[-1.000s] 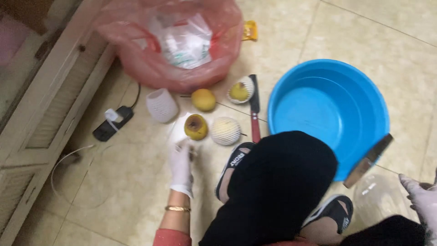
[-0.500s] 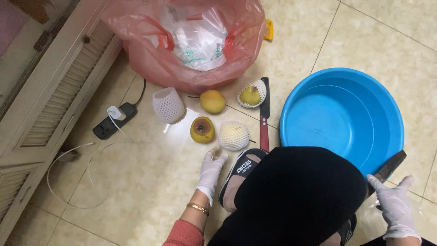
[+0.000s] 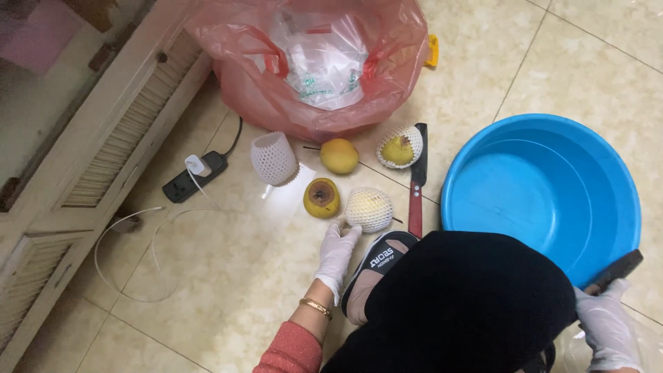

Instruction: A person wearing gloves uses a knife to peel the skin off a pear and then slices it into a blue basin.

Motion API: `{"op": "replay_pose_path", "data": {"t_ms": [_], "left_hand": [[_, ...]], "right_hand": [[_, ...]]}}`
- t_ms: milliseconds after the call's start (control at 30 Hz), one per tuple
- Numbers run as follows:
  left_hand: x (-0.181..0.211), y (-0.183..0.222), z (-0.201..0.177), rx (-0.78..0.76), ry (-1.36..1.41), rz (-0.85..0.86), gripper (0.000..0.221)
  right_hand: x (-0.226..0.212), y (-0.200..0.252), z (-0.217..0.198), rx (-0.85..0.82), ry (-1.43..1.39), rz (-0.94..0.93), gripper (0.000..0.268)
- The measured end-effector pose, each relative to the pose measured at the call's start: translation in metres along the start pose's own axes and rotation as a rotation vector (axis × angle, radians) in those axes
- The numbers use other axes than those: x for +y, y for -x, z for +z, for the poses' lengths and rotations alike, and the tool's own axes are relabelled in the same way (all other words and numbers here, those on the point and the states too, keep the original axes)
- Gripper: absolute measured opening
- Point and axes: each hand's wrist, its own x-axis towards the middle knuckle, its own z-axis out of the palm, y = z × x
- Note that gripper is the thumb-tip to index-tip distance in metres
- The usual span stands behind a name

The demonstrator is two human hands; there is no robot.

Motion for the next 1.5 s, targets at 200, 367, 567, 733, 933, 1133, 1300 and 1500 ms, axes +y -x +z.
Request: {"op": "replay_pose_path", "data": {"t_ms": [200,367,567,733,933,1133,1300,1500], "left_hand": [[0.054,0.024,0.001,0.014,0.130,-0.014,0.042],[0.085,-0.008,0.032,-0.014,0.213,0.112,0.074],[0.097,-0.086,0.077,0.264,0.240,0.129,0.105],[0.093,-0.147,0.096,0.400,0.136,-0.111,0.114],[0.118,-0.159,0.104,0.617,0.410,-0.340,0.118],[0.130,-0.148,0.099,0.752,0.501,-0.289,0.095],[0.128,-0.131,0.103,0.665,1.059,-0.070,0.052],[0.097,-0.053,0.100,-0.191,1.093,-0.241,0.066]], "right_hand": [[0.005,-0.010,0.002,-0.016,0.098,0.037,0.065],[-0.026,0.001,-0.003,-0.061,0.131,0.100,0.073],[-0.012,-0.010,-0.003,-0.060,0.158,0.152,0.076],[0.000,-0.011,-0.011,-0.037,0.256,0.087,0.059],[0.001,-0.021,-0.024,0.103,0.030,0.023,0.049],[0.058,-0.073,-0.043,0.093,-0.344,-0.005,0.071],[0.171,-0.162,-0.064,-0.164,-0.653,-0.279,0.035],[0.082,-0.086,-0.095,-0.126,-0.607,-0.283,0.047]]}}
